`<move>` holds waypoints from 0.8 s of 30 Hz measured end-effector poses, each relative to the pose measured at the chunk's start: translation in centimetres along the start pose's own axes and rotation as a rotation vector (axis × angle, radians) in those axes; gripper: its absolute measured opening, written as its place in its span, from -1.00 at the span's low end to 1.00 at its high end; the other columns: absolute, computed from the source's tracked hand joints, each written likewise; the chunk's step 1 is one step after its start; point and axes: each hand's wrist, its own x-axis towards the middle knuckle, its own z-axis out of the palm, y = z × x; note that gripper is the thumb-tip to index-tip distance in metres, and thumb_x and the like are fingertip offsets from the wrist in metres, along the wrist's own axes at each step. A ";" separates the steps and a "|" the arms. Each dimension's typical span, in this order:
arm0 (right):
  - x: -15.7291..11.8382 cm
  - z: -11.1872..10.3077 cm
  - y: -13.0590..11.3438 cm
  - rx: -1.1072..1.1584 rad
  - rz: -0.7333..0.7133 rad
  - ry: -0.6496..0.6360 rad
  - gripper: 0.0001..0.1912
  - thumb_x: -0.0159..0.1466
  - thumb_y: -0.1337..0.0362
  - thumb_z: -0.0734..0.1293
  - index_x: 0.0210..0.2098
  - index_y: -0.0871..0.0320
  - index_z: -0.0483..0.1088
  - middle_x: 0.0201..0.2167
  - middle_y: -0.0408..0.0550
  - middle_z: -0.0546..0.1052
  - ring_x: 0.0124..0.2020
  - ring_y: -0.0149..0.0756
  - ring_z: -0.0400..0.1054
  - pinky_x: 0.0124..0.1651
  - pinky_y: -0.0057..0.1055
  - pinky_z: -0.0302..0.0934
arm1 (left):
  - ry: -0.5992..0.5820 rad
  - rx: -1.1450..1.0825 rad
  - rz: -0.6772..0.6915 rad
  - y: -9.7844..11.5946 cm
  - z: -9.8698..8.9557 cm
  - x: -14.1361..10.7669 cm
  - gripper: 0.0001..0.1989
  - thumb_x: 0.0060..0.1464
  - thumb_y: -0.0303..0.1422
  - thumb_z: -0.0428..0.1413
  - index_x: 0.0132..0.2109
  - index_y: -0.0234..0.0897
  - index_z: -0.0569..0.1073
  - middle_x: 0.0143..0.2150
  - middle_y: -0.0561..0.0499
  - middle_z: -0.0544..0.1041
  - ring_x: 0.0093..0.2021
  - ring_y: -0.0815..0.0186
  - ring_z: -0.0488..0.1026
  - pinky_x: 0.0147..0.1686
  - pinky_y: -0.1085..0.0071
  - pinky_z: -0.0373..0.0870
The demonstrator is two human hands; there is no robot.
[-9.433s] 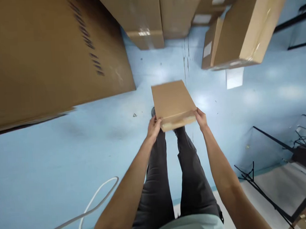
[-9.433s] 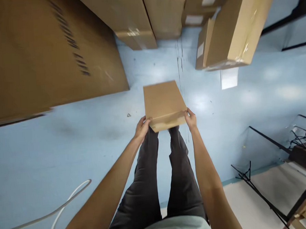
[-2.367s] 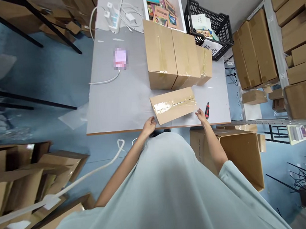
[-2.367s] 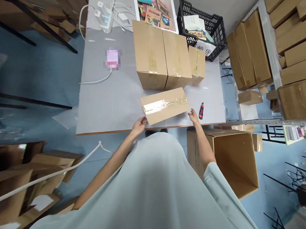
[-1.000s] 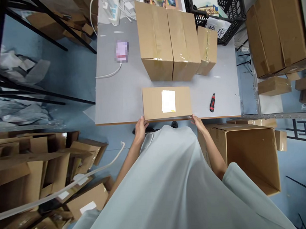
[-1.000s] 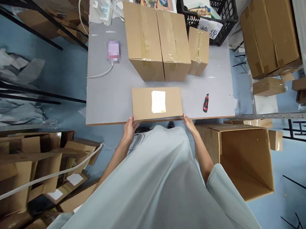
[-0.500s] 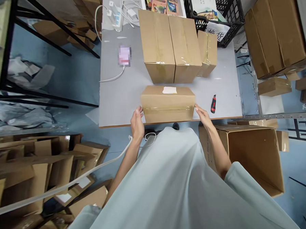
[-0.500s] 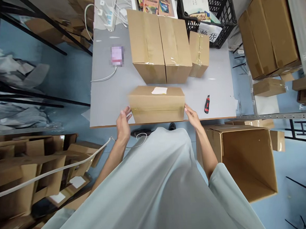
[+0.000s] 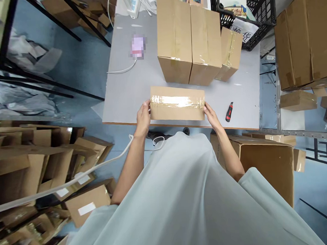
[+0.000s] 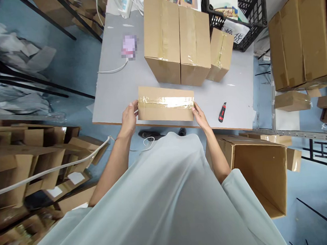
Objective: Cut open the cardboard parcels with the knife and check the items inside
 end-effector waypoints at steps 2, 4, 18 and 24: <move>-0.1 -0.3 1.2 0.052 0.037 0.011 0.13 0.37 -0.52 0.33 0.67 0.02 0.20 0.71 0.01 0.18 0.73 0.05 0.06 0.71 0.08 0.08 | 0.008 -0.028 -0.053 -1.0 -0.3 0.1 -0.24 0.51 0.27 -0.01 0.31 -0.27 0.65 0.38 -0.31 0.63 0.42 -0.06 0.58 0.43 -0.02 0.50; -0.6 -0.4 2.8 0.099 0.107 0.042 0.07 0.39 -0.48 0.32 0.65 0.00 0.23 0.69 0.06 0.24 0.69 0.06 0.15 0.66 0.11 0.16 | 0.037 -0.027 -0.135 -2.3 -0.7 0.0 -0.23 0.52 0.27 -0.06 0.30 -0.29 0.65 0.36 -0.35 0.64 0.40 -0.07 0.59 0.39 -0.03 0.54; -1.9 3.0 8.0 0.052 0.209 0.115 -0.34 0.33 -0.04 0.35 0.36 0.00 0.57 0.38 0.01 0.63 0.51 0.04 0.39 0.63 0.16 0.15 | 0.053 0.058 -0.385 -7.1 0.0 -1.3 -0.07 0.46 0.37 -0.20 0.45 -0.23 0.57 0.51 -0.30 0.52 0.45 -0.10 0.55 0.42 0.02 0.55; -3.2 2.6 5.8 0.007 0.101 0.146 -0.49 0.33 -0.08 0.38 0.14 0.00 0.69 0.28 0.01 0.70 0.55 0.03 0.31 0.70 0.07 -0.01 | 0.056 0.077 -0.308 -6.1 -1.1 -1.7 -0.03 0.42 0.42 -0.19 0.38 -0.27 0.61 0.43 -0.31 0.59 0.53 -0.08 0.46 0.59 -0.03 0.31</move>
